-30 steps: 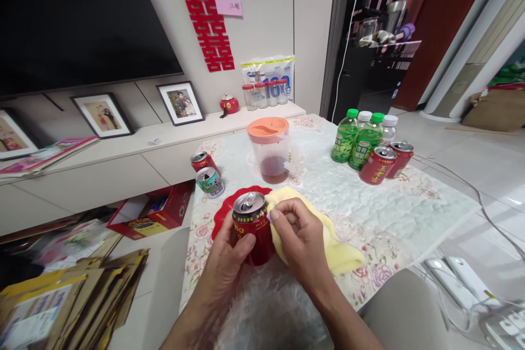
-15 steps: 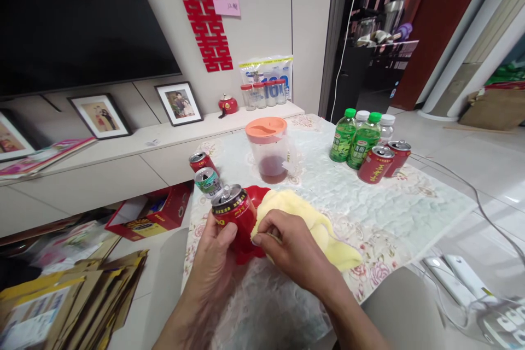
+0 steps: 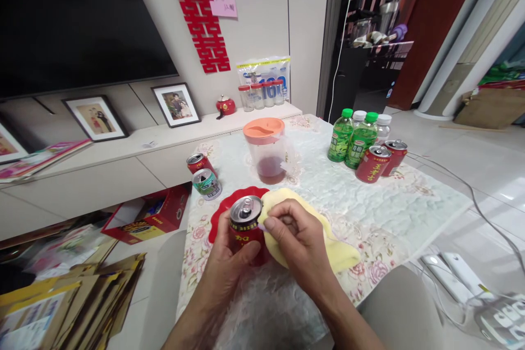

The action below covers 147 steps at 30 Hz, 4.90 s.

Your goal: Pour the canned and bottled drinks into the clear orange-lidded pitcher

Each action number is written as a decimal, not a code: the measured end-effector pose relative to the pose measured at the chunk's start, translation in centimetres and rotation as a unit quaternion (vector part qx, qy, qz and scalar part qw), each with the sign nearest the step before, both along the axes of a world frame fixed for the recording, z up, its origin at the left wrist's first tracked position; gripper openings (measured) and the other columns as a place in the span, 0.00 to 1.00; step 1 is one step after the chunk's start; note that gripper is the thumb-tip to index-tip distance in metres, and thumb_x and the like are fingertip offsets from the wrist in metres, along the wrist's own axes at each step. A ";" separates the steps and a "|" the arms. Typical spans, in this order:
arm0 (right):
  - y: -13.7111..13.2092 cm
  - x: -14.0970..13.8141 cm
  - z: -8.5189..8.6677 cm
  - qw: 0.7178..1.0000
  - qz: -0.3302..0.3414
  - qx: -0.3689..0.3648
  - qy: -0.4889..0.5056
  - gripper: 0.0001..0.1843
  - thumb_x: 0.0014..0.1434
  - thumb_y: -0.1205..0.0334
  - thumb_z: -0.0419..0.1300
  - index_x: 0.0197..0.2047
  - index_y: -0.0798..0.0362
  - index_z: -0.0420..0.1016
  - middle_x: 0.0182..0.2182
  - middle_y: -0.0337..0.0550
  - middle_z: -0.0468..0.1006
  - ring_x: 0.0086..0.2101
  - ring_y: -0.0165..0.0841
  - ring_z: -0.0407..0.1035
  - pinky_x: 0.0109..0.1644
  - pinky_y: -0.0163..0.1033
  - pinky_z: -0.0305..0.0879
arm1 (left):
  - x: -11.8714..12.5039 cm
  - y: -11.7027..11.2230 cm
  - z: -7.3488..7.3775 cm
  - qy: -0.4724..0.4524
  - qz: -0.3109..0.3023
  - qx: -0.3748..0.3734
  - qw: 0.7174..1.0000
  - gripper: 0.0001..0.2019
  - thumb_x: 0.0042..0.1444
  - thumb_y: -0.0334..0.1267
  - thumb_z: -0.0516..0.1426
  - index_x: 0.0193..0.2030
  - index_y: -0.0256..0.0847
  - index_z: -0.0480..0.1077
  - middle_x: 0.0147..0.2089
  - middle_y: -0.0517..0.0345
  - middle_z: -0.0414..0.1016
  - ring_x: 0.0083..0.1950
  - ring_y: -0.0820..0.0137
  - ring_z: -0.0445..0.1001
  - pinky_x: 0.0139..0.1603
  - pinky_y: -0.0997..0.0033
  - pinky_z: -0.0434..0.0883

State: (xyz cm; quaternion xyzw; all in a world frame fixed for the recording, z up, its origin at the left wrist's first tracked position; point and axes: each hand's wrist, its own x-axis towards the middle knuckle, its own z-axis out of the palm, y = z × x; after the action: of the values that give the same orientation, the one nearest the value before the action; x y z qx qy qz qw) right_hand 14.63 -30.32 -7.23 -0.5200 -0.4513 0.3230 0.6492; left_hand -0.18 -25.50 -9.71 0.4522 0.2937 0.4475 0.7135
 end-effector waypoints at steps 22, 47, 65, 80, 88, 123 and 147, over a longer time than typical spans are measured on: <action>1.0 0.9 -0.7 0.975 0.134 -0.083 -0.159 0.09 0.63 0.62 0.63 0.31 0.51 0.73 0.25 0.34 0.74 0.27 0.28 0.64 0.30 0.35 0.57 | -1.0 1.2 0.3 -0.053 0.006 -0.051 0.997 0.38 0.48 0.40 0.76 0.64 0.49 0.67 0.63 0.49 0.78 0.66 0.52 0.75 0.66 0.56 0.73; 1.0 1.1 -1.4 0.948 0.127 -0.096 -0.276 0.08 0.61 0.69 0.62 0.30 0.51 0.72 0.26 0.34 0.76 0.28 0.29 0.65 0.32 0.35 0.58 | -1.1 1.4 0.3 -0.052 0.030 -0.057 0.997 0.44 0.47 0.44 0.77 0.68 0.52 0.62 0.60 0.49 0.80 0.59 0.54 0.80 0.60 0.58 0.77; 0.1 0.5 0.5 0.988 0.038 0.042 -0.142 0.08 0.66 0.60 0.65 0.34 0.50 0.74 0.29 0.35 0.73 0.27 0.26 0.65 0.31 0.34 0.60 | -0.7 0.3 -1.2 -0.052 -0.060 -0.029 0.996 0.35 0.61 0.50 0.68 0.72 0.53 0.62 0.74 0.49 0.68 0.76 0.49 0.63 0.75 0.50 0.63; 1.1 1.3 -0.7 0.957 0.173 -0.125 -0.196 0.08 0.62 0.62 0.63 0.31 0.52 0.71 0.24 0.33 0.70 0.25 0.27 0.60 0.29 0.35 0.54 | -1.0 1.6 -0.5 -0.031 0.009 0.000 0.999 0.37 0.47 0.49 0.77 0.61 0.44 0.69 0.61 0.46 0.79 0.64 0.52 0.76 0.65 0.57 0.72; 0.3 0.8 -0.2 0.985 0.123 -0.071 0.102 0.18 0.62 0.46 0.69 0.35 0.50 0.70 0.18 0.27 0.62 0.17 0.23 0.51 0.18 0.32 0.45 | -0.5 0.6 -0.5 -0.003 -0.047 0.009 0.999 0.37 0.51 0.48 0.75 0.65 0.46 0.68 0.61 0.47 0.79 0.67 0.47 0.73 0.69 0.50 0.69; 0.1 0.7 0.1 0.996 0.082 -0.034 -0.013 0.14 0.63 0.49 0.68 0.37 0.49 0.72 0.21 0.29 0.62 0.18 0.24 0.53 0.21 0.34 0.48 | -0.6 0.1 -0.3 -0.030 -0.070 -0.016 0.997 0.37 0.55 0.45 0.73 0.70 0.48 0.66 0.68 0.46 0.75 0.73 0.45 0.68 0.75 0.45 0.63; 0.5 0.5 -0.3 0.987 0.144 -0.076 0.014 0.15 0.64 0.50 0.67 0.34 0.49 0.71 0.20 0.29 0.63 0.19 0.24 0.54 0.22 0.34 0.49 | -1.0 0.8 -0.7 -0.019 -0.048 -0.007 0.999 0.37 0.51 0.46 0.75 0.66 0.47 0.68 0.63 0.46 0.79 0.68 0.46 0.74 0.69 0.50 0.70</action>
State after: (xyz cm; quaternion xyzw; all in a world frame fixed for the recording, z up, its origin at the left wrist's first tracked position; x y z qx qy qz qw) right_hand 15.16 -29.83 -7.51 -0.4927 -0.4866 0.4537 0.5609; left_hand -1.15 -24.73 -10.37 0.4522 0.2615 0.4192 0.7426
